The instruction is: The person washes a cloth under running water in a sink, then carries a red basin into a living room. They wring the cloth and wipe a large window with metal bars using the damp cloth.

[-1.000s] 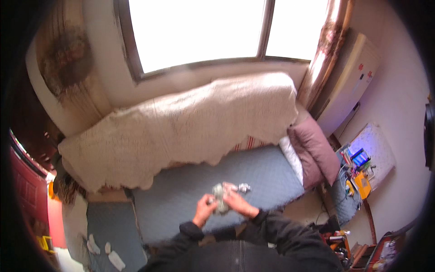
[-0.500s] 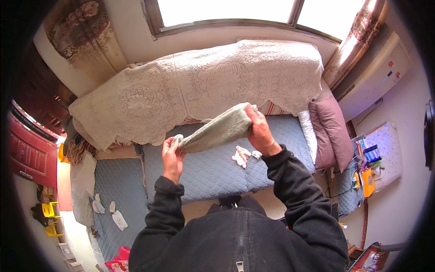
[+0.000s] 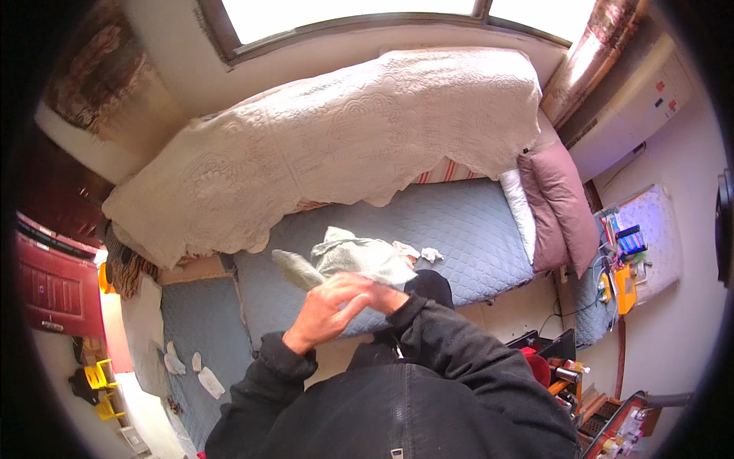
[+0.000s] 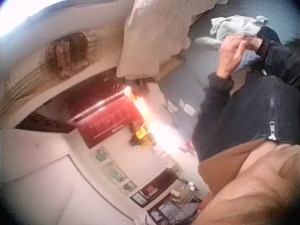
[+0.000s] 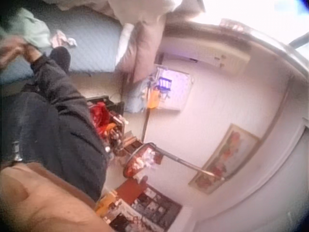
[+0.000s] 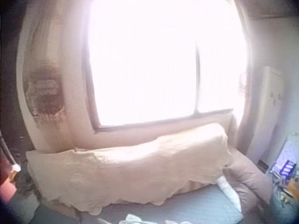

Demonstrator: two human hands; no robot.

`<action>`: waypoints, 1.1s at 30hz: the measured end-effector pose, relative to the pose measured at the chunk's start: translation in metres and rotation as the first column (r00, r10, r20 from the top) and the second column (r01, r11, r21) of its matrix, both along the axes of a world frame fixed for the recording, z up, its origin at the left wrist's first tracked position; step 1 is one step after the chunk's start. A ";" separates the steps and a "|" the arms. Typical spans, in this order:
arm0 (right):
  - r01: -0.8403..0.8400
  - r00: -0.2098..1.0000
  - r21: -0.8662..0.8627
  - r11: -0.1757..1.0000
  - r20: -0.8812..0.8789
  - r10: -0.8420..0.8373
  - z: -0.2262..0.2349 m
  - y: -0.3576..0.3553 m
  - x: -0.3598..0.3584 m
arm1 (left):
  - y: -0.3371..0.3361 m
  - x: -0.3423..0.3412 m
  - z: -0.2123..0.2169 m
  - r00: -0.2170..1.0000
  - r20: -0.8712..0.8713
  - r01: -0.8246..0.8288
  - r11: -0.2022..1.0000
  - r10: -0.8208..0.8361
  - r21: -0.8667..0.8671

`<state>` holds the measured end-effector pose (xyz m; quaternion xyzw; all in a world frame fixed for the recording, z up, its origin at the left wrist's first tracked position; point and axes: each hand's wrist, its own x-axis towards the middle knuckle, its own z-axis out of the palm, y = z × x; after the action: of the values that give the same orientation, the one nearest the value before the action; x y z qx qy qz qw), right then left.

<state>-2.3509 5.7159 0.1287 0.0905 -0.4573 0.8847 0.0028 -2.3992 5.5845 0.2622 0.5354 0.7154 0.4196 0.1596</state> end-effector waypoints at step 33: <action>0.542 0.832 -0.593 0.595 0.279 -0.479 0.087 0.450 -0.045 | 0.424 -0.072 0.003 0.121 0.980 0.141 0.980 -0.160 0.143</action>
<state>-2.3961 6.1656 0.2158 -0.0910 -0.1268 0.9511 0.2666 -2.4716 6.0082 0.2656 0.1989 0.3742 0.6540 0.6266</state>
